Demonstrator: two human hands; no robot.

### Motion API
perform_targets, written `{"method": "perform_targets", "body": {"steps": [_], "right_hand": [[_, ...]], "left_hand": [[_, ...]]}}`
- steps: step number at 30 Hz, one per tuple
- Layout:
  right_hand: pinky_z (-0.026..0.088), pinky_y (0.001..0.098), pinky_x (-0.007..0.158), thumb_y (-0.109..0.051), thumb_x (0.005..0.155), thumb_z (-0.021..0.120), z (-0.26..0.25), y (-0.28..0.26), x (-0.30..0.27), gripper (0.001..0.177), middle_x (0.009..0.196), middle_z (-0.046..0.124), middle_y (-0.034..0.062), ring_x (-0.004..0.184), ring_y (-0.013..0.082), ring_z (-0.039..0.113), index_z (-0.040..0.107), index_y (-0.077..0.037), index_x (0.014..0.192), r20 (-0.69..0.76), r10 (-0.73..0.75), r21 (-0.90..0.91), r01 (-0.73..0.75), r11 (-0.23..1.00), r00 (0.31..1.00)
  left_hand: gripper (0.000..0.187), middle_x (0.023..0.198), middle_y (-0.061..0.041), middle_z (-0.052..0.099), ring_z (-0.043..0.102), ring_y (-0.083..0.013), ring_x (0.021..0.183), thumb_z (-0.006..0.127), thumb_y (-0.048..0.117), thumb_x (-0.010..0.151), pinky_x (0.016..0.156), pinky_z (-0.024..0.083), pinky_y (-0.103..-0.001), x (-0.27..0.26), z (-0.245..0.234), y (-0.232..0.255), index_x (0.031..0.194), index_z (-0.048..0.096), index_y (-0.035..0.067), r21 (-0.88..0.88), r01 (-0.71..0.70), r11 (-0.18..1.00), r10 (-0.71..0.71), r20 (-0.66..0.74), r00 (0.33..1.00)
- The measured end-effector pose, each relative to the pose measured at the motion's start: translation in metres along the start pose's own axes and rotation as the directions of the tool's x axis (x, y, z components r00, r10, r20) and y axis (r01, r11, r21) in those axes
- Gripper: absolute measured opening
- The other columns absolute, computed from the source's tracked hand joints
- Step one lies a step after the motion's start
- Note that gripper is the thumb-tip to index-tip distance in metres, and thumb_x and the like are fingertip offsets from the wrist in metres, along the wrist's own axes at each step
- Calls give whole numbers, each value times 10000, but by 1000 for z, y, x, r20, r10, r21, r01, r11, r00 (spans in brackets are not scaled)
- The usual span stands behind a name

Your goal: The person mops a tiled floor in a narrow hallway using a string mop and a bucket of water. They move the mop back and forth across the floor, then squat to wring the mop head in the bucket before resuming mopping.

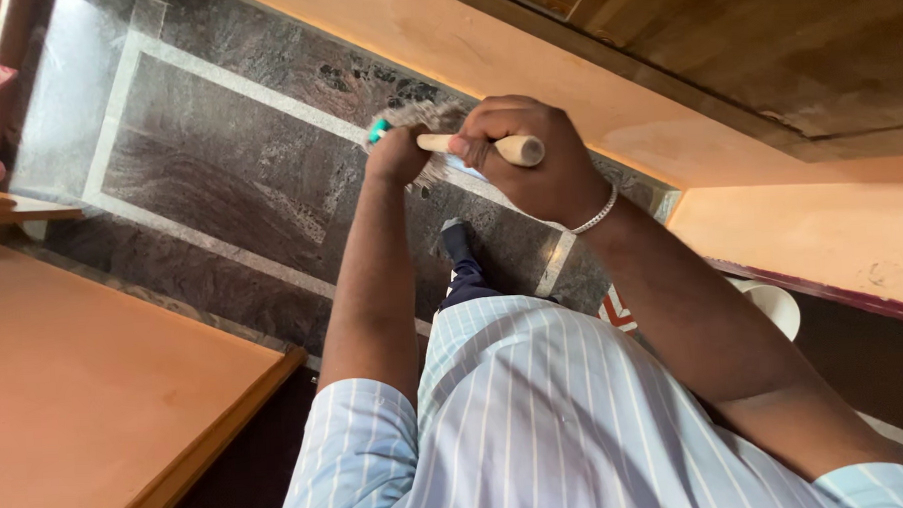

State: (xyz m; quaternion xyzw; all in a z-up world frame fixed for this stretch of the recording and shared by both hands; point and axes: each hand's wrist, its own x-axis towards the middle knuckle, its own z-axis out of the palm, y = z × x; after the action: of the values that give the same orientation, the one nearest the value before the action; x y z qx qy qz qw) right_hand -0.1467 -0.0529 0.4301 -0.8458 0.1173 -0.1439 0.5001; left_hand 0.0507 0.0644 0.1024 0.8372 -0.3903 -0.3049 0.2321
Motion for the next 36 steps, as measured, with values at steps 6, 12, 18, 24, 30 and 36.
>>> {"method": "perform_targets", "body": {"steps": [6, 12, 18, 24, 30, 36], "right_hand": [[526, 388, 1101, -94, 1044, 612, 43, 28, 12, 179, 803, 701, 89, 995, 206, 750, 714, 2, 933, -35, 15, 206, -8, 978, 999], [447, 471, 1268, -63, 1039, 567, 24, 41, -15, 222, 794, 690, 90, 700, 153, 643, 710, 32, 899, -80, 64, 220, -45, 974, 995], [590, 318, 764, -95, 1022, 636, -26, 50, -81, 159, 994, 779, 100, 734, 114, 641, 733, -11, 928, -180, 328, 359, -248, 900, 927], [539, 269, 735, -18, 1027, 621, -109, 40, -184, 129, 1008, 773, 136, 788, 118, 628, 723, 33, 966, -349, 472, 414, -319, 853, 810], [593, 293, 883, 34, 1049, 628, -158, 9, -281, 134, 953, 754, 161, 803, 137, 672, 696, 77, 942, -574, 460, 362, -293, 885, 678], [574, 281, 806, 15, 1054, 642, -183, -8, -352, 62, 989, 742, 142, 830, 139, 699, 684, 45, 1020, -714, 447, 334, -299, 894, 539]], "left_hand": [[156, 998, -191, 738, 704, -395, 982, 635, 239, 926, 846, 546, -490, 14, 13, -60, 996, 709, 122, -62, 161, 985, -167, -118, 979], [170, 987, -212, 739, 705, -404, 995, 635, 224, 907, 880, 554, -493, 20, 35, -45, 1001, 726, 116, 47, 64, 997, -60, -82, 995], [232, 1008, -225, 738, 710, -431, 975, 589, 226, 921, 864, 566, -523, 36, 98, 13, 1023, 721, 67, 236, -89, 968, 40, 202, 979], [274, 1004, -265, 734, 709, -445, 984, 620, 271, 922, 900, 565, -525, 22, 217, 119, 1013, 722, 34, 218, -371, 903, 281, 354, 892], [231, 963, -214, 736, 701, -436, 937, 650, 279, 887, 821, 559, -537, -17, 316, 245, 958, 728, 74, -27, -535, 844, 499, 402, 768], [213, 945, -204, 738, 727, -389, 935, 736, 289, 866, 795, 570, -468, -57, 401, 344, 917, 739, 83, -325, -551, 768, 639, 429, 638]]}}
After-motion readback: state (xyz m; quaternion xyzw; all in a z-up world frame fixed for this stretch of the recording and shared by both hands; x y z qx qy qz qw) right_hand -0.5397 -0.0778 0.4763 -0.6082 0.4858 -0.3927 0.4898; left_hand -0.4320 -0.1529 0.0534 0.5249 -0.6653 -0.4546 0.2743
